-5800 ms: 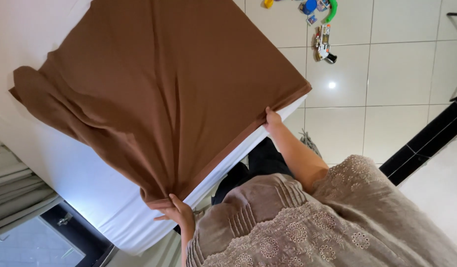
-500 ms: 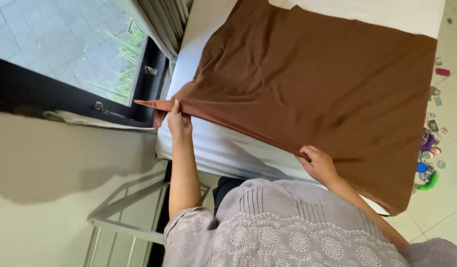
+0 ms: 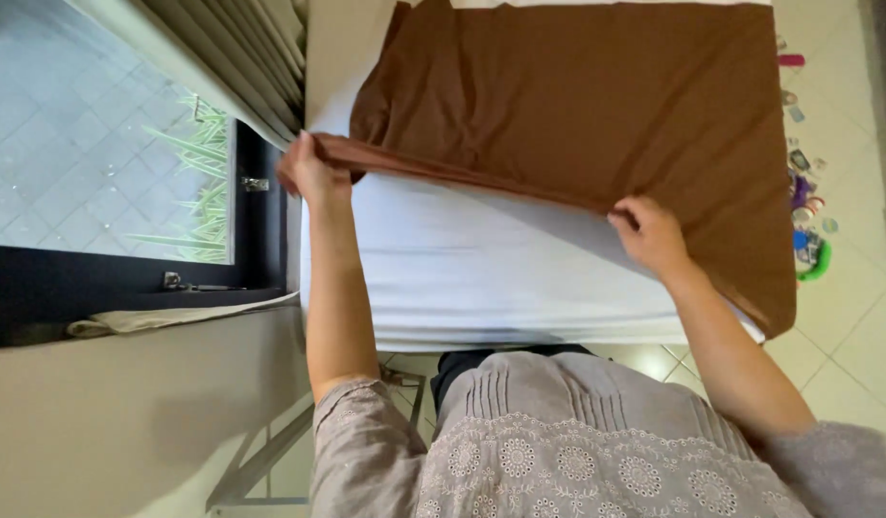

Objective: Cleaning a mattress with a broom and kemudian spreading and tidying a brown bedspread.

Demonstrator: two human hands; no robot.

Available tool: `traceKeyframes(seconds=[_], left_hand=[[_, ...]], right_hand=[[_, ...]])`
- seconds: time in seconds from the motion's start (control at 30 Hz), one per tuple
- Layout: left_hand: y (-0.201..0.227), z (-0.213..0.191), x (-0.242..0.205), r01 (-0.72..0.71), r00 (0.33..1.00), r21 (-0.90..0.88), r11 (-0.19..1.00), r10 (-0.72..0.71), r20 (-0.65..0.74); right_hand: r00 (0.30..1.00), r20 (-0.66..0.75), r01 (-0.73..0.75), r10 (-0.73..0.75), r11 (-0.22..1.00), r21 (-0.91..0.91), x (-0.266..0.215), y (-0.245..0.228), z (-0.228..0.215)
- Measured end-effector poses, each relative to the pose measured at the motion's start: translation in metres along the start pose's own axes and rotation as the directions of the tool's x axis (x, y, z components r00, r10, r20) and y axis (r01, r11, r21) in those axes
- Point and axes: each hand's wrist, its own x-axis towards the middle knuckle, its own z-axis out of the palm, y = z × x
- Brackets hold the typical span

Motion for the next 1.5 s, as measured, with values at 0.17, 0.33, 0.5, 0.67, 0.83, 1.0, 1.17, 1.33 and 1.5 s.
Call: traceKeyframes(seconds=[0.17, 0.33, 0.5, 0.67, 0.83, 1.0, 1.17, 1.33, 1.5], left_hand=[[0.087, 0.126, -0.126, -0.3, 0.907, 0.081, 0.951, 0.258, 0.334], [0.125, 0.101, -0.241, -0.426, 0.873, 0.275, 0.862, 0.312, 0.375], [0.13, -0.109, -0.184, -0.276, 0.96, 0.422, 0.863, 0.269, 0.078], [0.096, -0.266, -0.136, -0.016, 0.986, 0.49, 0.872, 0.095, -0.138], [0.085, -0.304, -0.119, 0.192, 0.918, 0.284, 0.939, -0.07, -0.39], [0.127, -0.28, -0.107, 0.085, 0.973, 0.534, 0.841, 0.045, -0.226], [0.167, -0.25, -0.142, -0.011, 0.952, 0.505, 0.863, 0.163, -0.258], [0.18, -0.313, -0.153, -0.095, 0.969, 0.637, 0.765, 0.218, -0.117], [0.145, -0.349, -0.153, 0.203, 0.934, 0.66, 0.723, 0.061, -0.353]], right_hand=[[0.965, -0.195, -0.145, 0.177, 0.975, 0.167, -0.03, -0.02, -0.045], [0.997, 0.028, 0.076, -0.078, 0.993, 0.089, -0.09, -0.033, 0.008], [0.99, 0.091, 0.087, -0.106, 0.977, 0.196, -0.126, -0.04, 0.087], [0.975, 0.212, 0.023, -0.065, 0.981, 0.194, -0.138, -0.009, 0.174], [0.944, 0.329, -0.058, 0.002, 0.985, 0.162, -0.148, 0.004, 0.224], [0.95, 0.311, -0.045, -0.028, 0.974, 0.223, -0.156, -0.023, 0.216], [0.947, 0.317, -0.048, -0.047, 0.957, 0.286, -0.163, -0.05, 0.196], [0.932, 0.353, -0.049, -0.079, 0.939, 0.339, -0.18, -0.046, 0.237], [0.901, 0.431, -0.099, -0.044, 0.947, 0.304, -0.199, -0.029, 0.308]])
